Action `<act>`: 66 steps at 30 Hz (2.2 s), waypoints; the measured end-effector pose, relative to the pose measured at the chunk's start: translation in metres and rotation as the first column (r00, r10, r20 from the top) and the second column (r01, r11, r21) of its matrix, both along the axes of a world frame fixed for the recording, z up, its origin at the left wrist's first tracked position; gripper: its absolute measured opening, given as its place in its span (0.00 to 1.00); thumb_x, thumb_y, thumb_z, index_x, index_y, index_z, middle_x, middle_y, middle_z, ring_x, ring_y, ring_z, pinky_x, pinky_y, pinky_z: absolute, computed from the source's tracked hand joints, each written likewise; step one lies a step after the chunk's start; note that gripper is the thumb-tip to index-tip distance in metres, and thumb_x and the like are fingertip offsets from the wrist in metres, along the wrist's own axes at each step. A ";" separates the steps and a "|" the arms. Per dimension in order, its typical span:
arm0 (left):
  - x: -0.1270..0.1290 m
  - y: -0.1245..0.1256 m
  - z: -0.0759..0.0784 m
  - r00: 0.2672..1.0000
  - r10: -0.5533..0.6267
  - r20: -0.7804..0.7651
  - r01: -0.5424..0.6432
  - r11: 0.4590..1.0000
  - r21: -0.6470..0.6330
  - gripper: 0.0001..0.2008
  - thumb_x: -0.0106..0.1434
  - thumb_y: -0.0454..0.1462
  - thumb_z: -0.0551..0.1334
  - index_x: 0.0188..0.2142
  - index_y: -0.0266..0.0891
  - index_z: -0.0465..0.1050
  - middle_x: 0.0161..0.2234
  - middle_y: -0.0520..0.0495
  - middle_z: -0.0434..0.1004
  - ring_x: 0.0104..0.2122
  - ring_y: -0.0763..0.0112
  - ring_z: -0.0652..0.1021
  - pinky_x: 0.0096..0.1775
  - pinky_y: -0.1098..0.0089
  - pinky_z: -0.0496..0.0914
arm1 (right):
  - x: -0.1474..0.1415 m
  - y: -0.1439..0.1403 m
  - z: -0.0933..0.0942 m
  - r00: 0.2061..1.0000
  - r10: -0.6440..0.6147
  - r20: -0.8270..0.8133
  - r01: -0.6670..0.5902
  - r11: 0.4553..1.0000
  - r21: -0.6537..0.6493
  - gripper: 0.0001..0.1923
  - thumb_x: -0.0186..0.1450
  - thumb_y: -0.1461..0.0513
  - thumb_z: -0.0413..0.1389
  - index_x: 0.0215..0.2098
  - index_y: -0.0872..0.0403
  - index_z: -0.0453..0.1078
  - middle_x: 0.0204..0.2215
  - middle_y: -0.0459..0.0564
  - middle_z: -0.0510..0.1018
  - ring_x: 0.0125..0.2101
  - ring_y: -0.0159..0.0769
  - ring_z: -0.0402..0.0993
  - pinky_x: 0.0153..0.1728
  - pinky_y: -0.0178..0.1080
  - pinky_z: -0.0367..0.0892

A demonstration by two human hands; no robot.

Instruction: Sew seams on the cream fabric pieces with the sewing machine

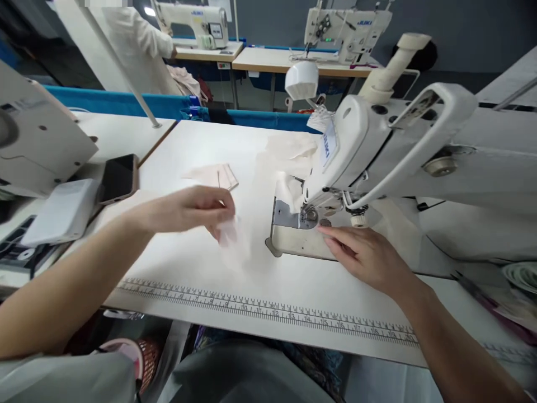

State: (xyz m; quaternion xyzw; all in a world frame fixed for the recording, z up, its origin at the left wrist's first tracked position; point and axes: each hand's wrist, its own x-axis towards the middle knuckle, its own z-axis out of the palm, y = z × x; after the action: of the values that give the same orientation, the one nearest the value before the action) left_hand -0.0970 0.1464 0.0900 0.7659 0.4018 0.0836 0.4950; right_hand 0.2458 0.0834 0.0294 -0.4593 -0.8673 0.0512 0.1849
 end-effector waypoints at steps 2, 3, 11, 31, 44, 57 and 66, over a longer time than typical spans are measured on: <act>0.032 -0.004 -0.011 0.994 -0.097 0.052 0.105 0.977 -0.183 0.12 0.64 0.46 0.57 0.35 0.40 0.68 0.27 0.48 0.78 0.23 0.71 0.78 0.25 0.71 0.71 | -0.004 -0.003 0.003 0.998 0.040 -0.045 -0.041 0.999 -0.026 0.15 0.71 0.62 0.46 0.48 0.53 0.72 0.34 0.48 0.81 0.34 0.35 0.77 0.38 0.38 0.68; 0.049 -0.003 -0.019 0.990 -0.129 0.056 0.139 0.960 -0.244 0.11 0.64 0.45 0.57 0.36 0.40 0.67 0.26 0.49 0.78 0.23 0.70 0.79 0.24 0.72 0.71 | -0.006 -0.004 0.004 0.996 0.069 -0.064 -0.071 0.997 -0.031 0.14 0.71 0.62 0.47 0.47 0.53 0.73 0.33 0.47 0.81 0.35 0.34 0.77 0.40 0.38 0.67; 0.110 0.008 -0.054 0.994 -0.001 -0.114 0.062 0.840 0.539 0.08 0.66 0.37 0.55 0.39 0.37 0.71 0.31 0.47 0.78 0.24 0.74 0.76 0.27 0.72 0.69 | -0.020 -0.010 -0.007 0.971 0.241 -0.007 -0.240 0.968 0.074 0.13 0.70 0.60 0.50 0.46 0.56 0.73 0.34 0.50 0.74 0.31 0.32 0.69 0.35 0.38 0.64; 0.079 -0.078 -0.075 0.939 -0.172 -0.298 0.339 0.317 0.886 0.14 0.69 0.32 0.54 0.51 0.28 0.71 0.54 0.37 0.73 0.52 0.59 0.74 0.50 0.61 0.71 | -0.038 -0.017 -0.013 0.973 0.091 0.212 -0.144 0.958 0.247 0.16 0.72 0.60 0.48 0.51 0.59 0.71 0.31 0.48 0.74 0.29 0.33 0.68 0.36 0.39 0.59; 0.071 -0.079 -0.065 0.957 -0.194 -0.216 0.278 0.399 0.873 0.14 0.70 0.33 0.53 0.50 0.31 0.72 0.52 0.39 0.75 0.50 0.59 0.76 0.52 0.58 0.71 | -0.037 -0.022 -0.014 0.954 -0.029 0.299 -0.060 0.957 0.284 0.18 0.72 0.59 0.49 0.53 0.60 0.71 0.31 0.49 0.75 0.29 0.34 0.69 0.37 0.40 0.57; -0.087 -0.033 -0.039 0.850 0.451 -0.273 -0.133 0.685 0.716 0.16 0.65 0.46 0.56 0.38 0.37 0.76 0.36 0.44 0.76 0.34 0.67 0.76 0.36 0.69 0.70 | -0.024 -0.007 -0.015 0.963 0.110 0.248 -0.205 0.893 0.400 0.17 0.72 0.61 0.47 0.51 0.63 0.68 0.26 0.49 0.73 0.27 0.38 0.68 0.33 0.43 0.58; -0.080 -0.028 -0.042 0.809 0.502 -0.305 -0.139 0.669 0.730 0.14 0.62 0.41 0.54 0.31 0.37 0.75 0.33 0.44 0.78 0.32 0.65 0.76 0.35 0.68 0.68 | -0.021 -0.004 -0.012 0.958 0.123 0.259 -0.226 0.880 0.417 0.15 0.72 0.64 0.43 0.47 0.59 0.69 0.29 0.51 0.77 0.30 0.41 0.71 0.34 0.44 0.59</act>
State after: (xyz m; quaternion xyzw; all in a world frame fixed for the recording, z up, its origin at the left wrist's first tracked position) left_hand -0.1774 0.1189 0.0481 0.8006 0.5858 0.1191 0.0409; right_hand 0.2248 0.0793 0.0175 -0.3276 -0.9093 -0.1830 0.1798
